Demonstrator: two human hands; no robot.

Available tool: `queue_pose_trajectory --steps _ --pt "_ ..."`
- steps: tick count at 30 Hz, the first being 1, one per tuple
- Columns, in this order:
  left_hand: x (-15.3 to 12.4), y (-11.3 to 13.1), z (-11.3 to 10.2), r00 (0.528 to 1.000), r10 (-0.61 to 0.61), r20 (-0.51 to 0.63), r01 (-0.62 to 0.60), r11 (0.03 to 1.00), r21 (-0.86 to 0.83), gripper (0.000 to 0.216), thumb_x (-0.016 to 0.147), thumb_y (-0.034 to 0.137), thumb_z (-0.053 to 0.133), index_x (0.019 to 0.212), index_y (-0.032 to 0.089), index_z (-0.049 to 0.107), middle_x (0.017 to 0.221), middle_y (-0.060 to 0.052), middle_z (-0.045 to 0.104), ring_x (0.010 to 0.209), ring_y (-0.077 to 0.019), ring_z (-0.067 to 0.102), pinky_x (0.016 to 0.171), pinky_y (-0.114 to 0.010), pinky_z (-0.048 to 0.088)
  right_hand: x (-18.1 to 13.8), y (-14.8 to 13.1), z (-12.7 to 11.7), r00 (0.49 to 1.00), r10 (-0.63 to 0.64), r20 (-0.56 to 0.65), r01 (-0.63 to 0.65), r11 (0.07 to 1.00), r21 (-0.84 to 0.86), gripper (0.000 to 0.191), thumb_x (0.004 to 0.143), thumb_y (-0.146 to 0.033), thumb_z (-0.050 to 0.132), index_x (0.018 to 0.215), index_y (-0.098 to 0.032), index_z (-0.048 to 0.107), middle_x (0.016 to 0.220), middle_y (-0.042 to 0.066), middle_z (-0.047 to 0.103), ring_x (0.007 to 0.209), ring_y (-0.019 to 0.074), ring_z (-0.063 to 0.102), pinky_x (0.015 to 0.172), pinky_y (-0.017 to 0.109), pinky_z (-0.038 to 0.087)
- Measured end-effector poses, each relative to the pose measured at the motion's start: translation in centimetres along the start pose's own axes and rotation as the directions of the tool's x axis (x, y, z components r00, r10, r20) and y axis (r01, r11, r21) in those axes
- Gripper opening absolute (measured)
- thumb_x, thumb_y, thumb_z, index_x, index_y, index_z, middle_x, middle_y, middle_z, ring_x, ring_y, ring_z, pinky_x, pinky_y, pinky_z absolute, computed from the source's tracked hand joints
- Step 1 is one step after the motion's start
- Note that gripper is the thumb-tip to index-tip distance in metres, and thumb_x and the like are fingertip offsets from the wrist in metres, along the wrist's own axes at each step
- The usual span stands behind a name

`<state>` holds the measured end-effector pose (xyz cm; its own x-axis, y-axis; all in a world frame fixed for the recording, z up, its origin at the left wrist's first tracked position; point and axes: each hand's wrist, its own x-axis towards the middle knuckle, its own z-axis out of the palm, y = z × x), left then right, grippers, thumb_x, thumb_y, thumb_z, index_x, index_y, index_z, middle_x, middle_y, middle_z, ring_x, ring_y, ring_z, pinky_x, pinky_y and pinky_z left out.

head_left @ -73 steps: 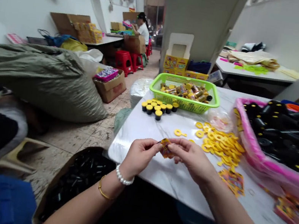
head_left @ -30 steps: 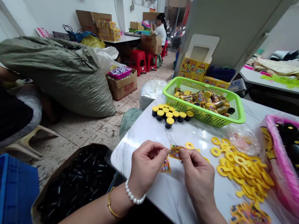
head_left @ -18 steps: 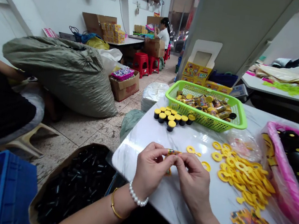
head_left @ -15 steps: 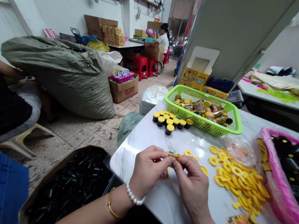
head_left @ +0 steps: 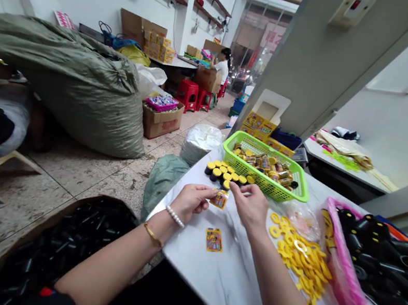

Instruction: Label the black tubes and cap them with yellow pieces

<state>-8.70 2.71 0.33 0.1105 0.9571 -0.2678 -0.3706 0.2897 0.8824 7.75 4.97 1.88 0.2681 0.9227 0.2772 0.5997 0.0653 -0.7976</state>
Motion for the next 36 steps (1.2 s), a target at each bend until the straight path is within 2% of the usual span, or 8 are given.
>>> queue_pose_trajectory --steps 6,12,15,18,20,25,32,36 --pt "0.0 -0.1 -1.3 0.988 -0.121 0.098 0.134 0.982 -0.136 0.016 0.073 0.020 0.079 0.080 0.008 0.071 0.074 -0.007 0.071 0.040 -0.0006 0.045 0.032 -0.012 0.020 2.4 0.6 3.6 0.999 0.027 -0.020 -0.026 0.997 0.079 0.026 0.057 -0.037 0.073 0.063 -0.023 0.052 0.065 0.002 0.060 0.071 0.0232 0.058 0.072 0.036 0.044" --pt "0.7 -0.1 -2.0 0.976 -0.185 0.116 0.212 0.932 -0.294 0.003 0.083 0.013 0.068 0.084 0.010 0.069 0.066 -0.001 0.065 0.036 0.0008 0.041 0.030 -0.009 0.022 1.2 1.2 -0.3 0.986 0.057 0.159 -0.117 0.910 0.398 0.039 0.068 -0.047 0.072 0.094 -0.019 0.064 0.086 0.008 0.072 0.078 0.0230 0.069 0.072 0.039 0.057" --pt "0.9 -0.2 -1.9 0.971 -0.198 0.133 0.232 0.915 -0.331 0.004 0.085 0.010 0.065 0.087 0.009 0.069 0.067 -0.001 0.064 0.036 0.0008 0.042 0.029 -0.008 0.022 -0.1 0.8 -1.6 0.951 0.043 0.307 -0.221 0.788 0.574 0.035 0.073 -0.045 0.073 0.098 -0.020 0.068 0.103 0.008 0.074 0.091 0.0224 0.071 0.083 0.039 0.059" --pt "0.9 -0.3 -1.7 0.969 -0.195 0.153 0.237 0.909 -0.344 0.006 0.087 0.008 0.061 0.088 0.009 0.067 0.072 -0.002 0.066 0.036 0.0012 0.042 0.029 -0.008 0.023 -1.4 0.7 -1.5 0.890 0.052 0.454 -0.393 0.595 0.702 0.031 0.072 -0.038 0.079 0.097 -0.022 0.071 0.103 0.006 0.074 0.094 0.0208 0.071 0.093 0.040 0.056" --pt "0.8 -0.3 -1.6 0.969 -0.186 0.165 0.234 0.908 -0.347 0.009 0.088 0.007 0.058 0.088 0.008 0.067 0.075 -0.004 0.067 0.036 0.0013 0.042 0.029 -0.008 0.022 -1.9 0.8 -1.1 0.873 0.071 0.482 -0.437 0.554 0.709 0.029 0.071 -0.035 0.081 0.094 -0.021 0.071 0.100 0.005 0.075 0.092 0.0200 0.071 0.093 0.041 0.056" --pt "0.8 -0.4 -1.4 0.970 -0.171 0.171 0.222 0.910 -0.349 0.010 0.089 0.008 0.055 0.086 0.008 0.065 0.074 -0.003 0.065 0.037 0.0009 0.041 0.028 -0.009 0.020 -2.2 1.3 -1.0 0.910 0.110 0.399 -0.378 0.611 0.695 0.031 0.068 -0.034 0.084 0.092 -0.020 0.071 0.096 0.003 0.072 0.089 0.0184 0.069 0.088 0.039 0.058" --pt "0.9 -0.5 -1.5 0.972 -0.158 0.172 0.208 0.921 -0.330 0.005 0.086 0.009 0.060 0.083 0.009 0.064 0.075 -0.005 0.066 0.039 0.0005 0.039 0.030 -0.010 0.017 -3.5 0.1 -1.7 0.956 -0.043 0.291 -0.090 0.900 0.427 0.031 0.072 -0.034 0.077 0.098 -0.019 0.067 0.094 0.005 0.071 0.089 0.0209 0.069 0.077 0.033 0.056" --pt "0.7 -0.5 -1.2 0.986 -0.114 0.125 0.146 0.946 -0.290 0.006 0.081 0.013 0.066 0.077 0.009 0.064 0.067 -0.002 0.061 0.039 -0.0003 0.036 0.032 -0.012 0.014 -4.2 -0.3 -1.3 0.950 0.003 0.311 -0.135 0.904 0.405 0.031 0.072 -0.036 0.077 0.095 -0.019 0.066 0.094 0.005 0.071 0.086 0.0219 0.071 0.078 0.035 0.056"
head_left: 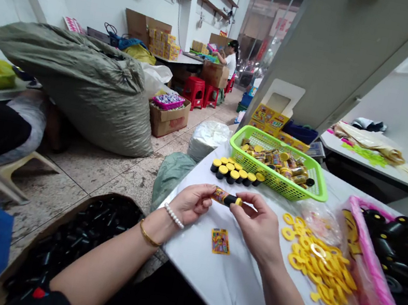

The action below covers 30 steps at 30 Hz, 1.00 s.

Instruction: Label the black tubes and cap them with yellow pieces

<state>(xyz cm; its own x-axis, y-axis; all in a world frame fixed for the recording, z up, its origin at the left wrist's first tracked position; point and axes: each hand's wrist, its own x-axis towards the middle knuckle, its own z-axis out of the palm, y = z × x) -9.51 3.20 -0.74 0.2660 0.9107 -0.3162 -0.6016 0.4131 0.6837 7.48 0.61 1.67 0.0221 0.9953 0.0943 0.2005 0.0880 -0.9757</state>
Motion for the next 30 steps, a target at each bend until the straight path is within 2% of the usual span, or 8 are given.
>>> queue_pose_trajectory --steps 6,8,10,14,19,25,27,30 --pt "-0.6 -0.9 0.7 0.967 0.217 -0.135 -0.199 0.970 0.138 0.023 0.072 0.026 0.080 0.082 0.009 0.068 0.058 0.003 0.054 0.046 -0.0020 0.040 0.040 -0.014 0.023 0.3 1.4 0.4 1.000 0.027 0.013 -0.029 0.958 0.287 0.038 0.070 -0.035 0.083 0.102 -0.020 0.068 0.095 0.004 0.074 0.088 0.0211 0.072 0.085 0.037 0.057" --pt "-0.8 -1.0 0.8 0.923 0.343 -0.177 -0.308 0.931 0.198 0.036 0.069 0.029 0.084 0.096 0.013 0.068 0.069 0.002 0.060 0.053 -0.0037 0.047 0.047 -0.014 0.033 0.5 1.8 0.0 0.999 -0.032 -0.004 0.032 0.956 0.292 0.036 0.072 -0.032 0.082 0.105 -0.022 0.070 0.099 0.004 0.074 0.090 0.0201 0.071 0.088 0.037 0.057" --pt "-0.9 -0.8 0.7 0.909 0.407 -0.086 -0.374 0.891 0.256 0.052 0.065 0.030 0.086 0.111 0.017 0.065 0.088 -0.003 0.066 0.068 -0.0090 0.058 0.057 -0.019 0.043 0.7 2.0 -0.5 0.989 -0.148 -0.002 0.144 0.957 0.253 0.032 0.074 -0.029 0.081 0.105 -0.023 0.072 0.105 0.004 0.072 0.094 0.0202 0.070 0.089 0.038 0.057" --pt "-1.0 -0.3 0.4 0.933 0.279 0.229 -0.343 0.881 0.325 0.040 0.069 0.032 0.083 0.099 0.011 0.070 0.093 -0.009 0.068 0.076 -0.0146 0.062 0.068 -0.027 0.048 0.8 1.5 -1.6 0.883 -0.460 0.092 0.462 0.887 0.002 0.029 0.080 -0.020 0.074 0.108 -0.027 0.073 0.111 0.005 0.069 0.101 0.0210 0.067 0.084 0.037 0.060" --pt "-1.0 -0.4 0.3 0.932 0.257 0.255 -0.333 0.885 0.326 0.030 0.069 0.029 0.083 0.090 0.011 0.072 0.084 -0.006 0.069 0.071 -0.0126 0.060 0.068 -0.027 0.045 0.6 1.1 -2.1 0.745 -0.634 0.209 0.667 0.693 -0.275 0.030 0.083 -0.015 0.070 0.110 -0.027 0.072 0.112 0.006 0.070 0.089 0.0181 0.070 0.080 0.035 0.062" --pt "-1.1 -0.6 0.5 0.927 0.292 0.236 -0.357 0.880 0.313 0.033 0.065 0.027 0.085 0.090 0.011 0.070 0.087 -0.006 0.070 0.074 -0.0139 0.060 0.069 -0.027 0.044 0.6 2.1 -1.5 0.814 -0.564 0.137 0.580 0.783 -0.225 0.033 0.083 -0.022 0.073 0.116 -0.026 0.070 0.106 0.006 0.070 0.085 0.0185 0.071 0.076 0.034 0.064" --pt "-1.1 -0.5 0.4 0.932 0.273 0.238 -0.337 0.895 0.293 0.033 0.068 0.029 0.083 0.092 0.011 0.070 0.087 -0.006 0.070 0.071 -0.0127 0.058 0.066 -0.027 0.043 0.5 2.1 -1.5 0.802 -0.580 0.144 0.596 0.761 -0.258 0.041 0.083 -0.021 0.073 0.123 -0.025 0.066 0.106 0.006 0.071 0.085 0.0189 0.071 0.079 0.036 0.062" --pt "-1.0 -0.4 0.3 0.932 0.246 0.266 -0.322 0.899 0.297 0.030 0.068 0.028 0.082 0.090 0.011 0.070 0.085 -0.006 0.069 0.070 -0.0119 0.057 0.067 -0.027 0.042 0.1 2.0 -1.3 0.794 -0.596 0.122 0.604 0.747 -0.278 0.033 0.078 -0.022 0.076 0.111 -0.023 0.070 0.101 0.006 0.073 0.085 0.0202 0.072 0.082 0.037 0.060"
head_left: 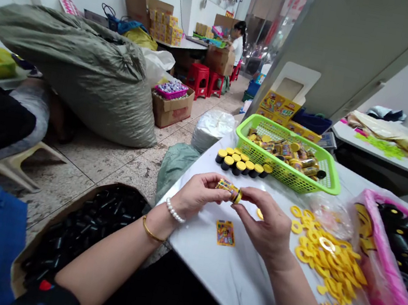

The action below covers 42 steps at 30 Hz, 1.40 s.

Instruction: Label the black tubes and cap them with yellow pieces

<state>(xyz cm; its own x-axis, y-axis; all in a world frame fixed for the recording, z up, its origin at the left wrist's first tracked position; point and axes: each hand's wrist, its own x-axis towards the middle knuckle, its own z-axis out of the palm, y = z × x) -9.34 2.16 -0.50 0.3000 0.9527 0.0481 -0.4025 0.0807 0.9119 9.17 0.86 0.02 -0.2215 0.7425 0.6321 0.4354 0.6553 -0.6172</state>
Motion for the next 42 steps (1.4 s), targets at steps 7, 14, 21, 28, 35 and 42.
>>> queue_pose_trajectory --steps 7,14,21,28,35,42 --pt "0.2 -0.1 0.0 0.996 -0.004 -0.094 0.007 0.999 0.038 0.034 0.065 0.023 0.083 0.093 0.012 0.070 0.079 -0.001 0.065 0.065 -0.0098 0.054 0.063 -0.025 0.041 -0.4 -0.4 1.7 0.800 0.575 0.174 -0.600 0.774 0.204 0.037 0.085 -0.052 0.064 0.080 -0.016 0.072 0.066 0.006 0.071 0.058 0.0194 0.069 0.057 0.032 0.059" --pt "0.2 -0.2 -0.1 0.994 -0.094 -0.046 0.092 0.995 -0.041 0.032 0.065 0.028 0.085 0.083 0.010 0.068 0.078 -0.003 0.065 0.065 -0.0104 0.056 0.064 -0.027 0.041 -0.1 0.4 0.8 0.971 0.239 0.027 -0.240 0.961 0.139 0.029 0.082 -0.032 0.073 0.109 -0.023 0.069 0.101 0.006 0.072 0.085 0.0192 0.071 0.078 0.035 0.061" --pt "0.3 -0.5 -0.3 0.997 -0.075 -0.008 0.075 0.997 -0.024 0.032 0.065 0.027 0.085 0.088 0.011 0.070 0.084 -0.005 0.068 0.073 -0.0129 0.060 0.070 -0.028 0.043 0.0 -0.1 0.4 1.000 -0.004 0.001 0.004 0.997 -0.074 0.022 0.082 -0.020 0.070 0.103 -0.027 0.073 0.101 0.006 0.074 0.094 0.0226 0.070 0.088 0.041 0.058" --pt "0.3 -0.5 -0.1 0.997 -0.025 -0.072 0.031 0.996 0.087 0.031 0.065 0.027 0.084 0.086 0.010 0.068 0.074 -0.001 0.063 0.065 -0.0095 0.055 0.064 -0.025 0.041 -0.4 -0.1 1.8 0.849 0.519 0.096 -0.523 0.801 0.291 0.028 0.077 -0.037 0.076 0.098 -0.018 0.075 0.093 0.008 0.077 0.084 0.0245 0.074 0.080 0.041 0.061" --pt "0.2 -0.7 0.0 0.990 -0.137 -0.034 0.134 0.989 -0.062 0.033 0.068 0.033 0.083 0.082 0.009 0.065 0.070 -0.001 0.062 0.062 -0.0090 0.055 0.063 -0.025 0.041 -0.5 -0.2 1.7 1.000 0.005 -0.021 -0.007 0.998 -0.058 0.016 0.081 -0.022 0.067 0.095 -0.025 0.074 0.103 0.009 0.071 0.098 0.0244 0.067 0.091 0.044 0.055" --pt "0.5 -1.3 0.1 0.988 -0.133 -0.076 0.128 0.990 -0.059 0.038 0.064 0.035 0.086 0.085 0.011 0.064 0.067 0.000 0.063 0.059 -0.0092 0.057 0.060 -0.023 0.042 -0.5 0.0 2.5 0.808 0.576 0.125 -0.579 0.737 0.347 0.035 0.077 -0.050 0.073 0.086 -0.016 0.072 0.077 0.008 0.075 0.068 0.0217 0.071 0.066 0.036 0.059"
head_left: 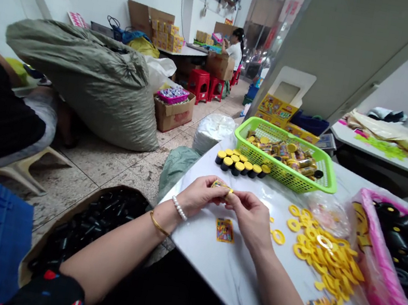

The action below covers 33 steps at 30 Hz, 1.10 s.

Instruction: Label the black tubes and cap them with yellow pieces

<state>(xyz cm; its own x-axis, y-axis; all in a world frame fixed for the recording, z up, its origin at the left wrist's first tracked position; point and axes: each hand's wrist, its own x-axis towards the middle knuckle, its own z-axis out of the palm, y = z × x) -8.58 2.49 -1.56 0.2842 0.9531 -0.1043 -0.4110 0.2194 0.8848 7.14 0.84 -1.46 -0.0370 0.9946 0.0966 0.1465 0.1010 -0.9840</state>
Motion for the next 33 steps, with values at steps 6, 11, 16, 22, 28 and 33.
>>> queue_pose_trajectory --steps 6,11,16,22,28,33 --pt "0.0 0.3 -0.5 0.999 -0.033 -0.006 0.033 0.998 -0.045 0.043 0.062 0.038 0.088 0.086 0.010 0.065 0.078 -0.005 0.069 0.058 -0.0075 0.059 0.058 -0.021 0.045 1.0 0.1 -1.1 0.996 -0.001 0.086 -0.005 0.998 0.070 0.050 0.068 -0.048 0.081 0.105 -0.017 0.070 0.095 0.009 0.077 0.079 0.0214 0.073 0.077 0.038 0.060" --pt "-0.1 0.2 -0.3 0.998 -0.063 -0.012 0.063 0.998 -0.019 0.044 0.066 0.044 0.085 0.083 0.010 0.065 0.072 -0.004 0.068 0.051 -0.0069 0.058 0.049 -0.020 0.043 0.9 0.9 -1.2 0.983 -0.143 0.114 0.146 0.989 -0.021 0.043 0.077 -0.039 0.075 0.113 -0.018 0.067 0.097 0.009 0.076 0.084 0.0214 0.073 0.081 0.040 0.060" --pt "-0.3 0.3 -0.2 0.999 -0.029 -0.022 0.030 0.998 0.053 0.046 0.065 0.042 0.086 0.091 0.014 0.061 0.070 -0.001 0.067 0.049 -0.0077 0.058 0.048 -0.019 0.040 0.4 0.6 -1.3 0.897 -0.434 0.084 0.438 0.845 -0.307 0.027 0.082 -0.024 0.068 0.109 -0.023 0.068 0.108 0.008 0.072 0.094 0.0220 0.071 0.089 0.042 0.058" --pt "-0.2 0.4 -0.6 0.999 0.010 0.034 -0.012 0.998 0.067 0.043 0.062 0.037 0.088 0.088 0.015 0.061 0.073 -0.002 0.069 0.058 -0.0088 0.059 0.058 -0.022 0.042 0.7 -0.3 -2.1 0.735 -0.650 0.194 0.650 0.591 -0.478 0.024 0.087 -0.015 0.059 0.105 -0.026 0.069 0.104 0.008 0.070 0.098 0.0217 0.068 0.090 0.040 0.057" --pt "-0.3 0.4 -0.5 0.990 0.115 0.078 -0.120 0.990 0.071 0.040 0.060 0.027 0.089 0.087 0.014 0.062 0.082 -0.001 0.067 0.074 -0.0115 0.061 0.071 -0.024 0.044 0.4 -0.4 -2.3 0.847 -0.508 0.157 0.528 0.766 -0.368 0.018 0.080 -0.026 0.072 0.098 -0.023 0.072 0.100 0.008 0.073 0.086 0.0221 0.071 0.082 0.039 0.059" --pt "-0.4 0.8 -0.4 0.985 0.148 0.086 -0.162 0.970 0.180 0.036 0.065 0.032 0.086 0.087 0.014 0.062 0.079 0.000 0.065 0.069 -0.0102 0.058 0.065 -0.023 0.042 0.4 0.0 -1.5 0.973 -0.160 0.169 0.178 0.979 -0.100 0.025 0.081 -0.038 0.072 0.093 -0.017 0.071 0.079 0.007 0.075 0.070 0.0210 0.072 0.070 0.037 0.061"
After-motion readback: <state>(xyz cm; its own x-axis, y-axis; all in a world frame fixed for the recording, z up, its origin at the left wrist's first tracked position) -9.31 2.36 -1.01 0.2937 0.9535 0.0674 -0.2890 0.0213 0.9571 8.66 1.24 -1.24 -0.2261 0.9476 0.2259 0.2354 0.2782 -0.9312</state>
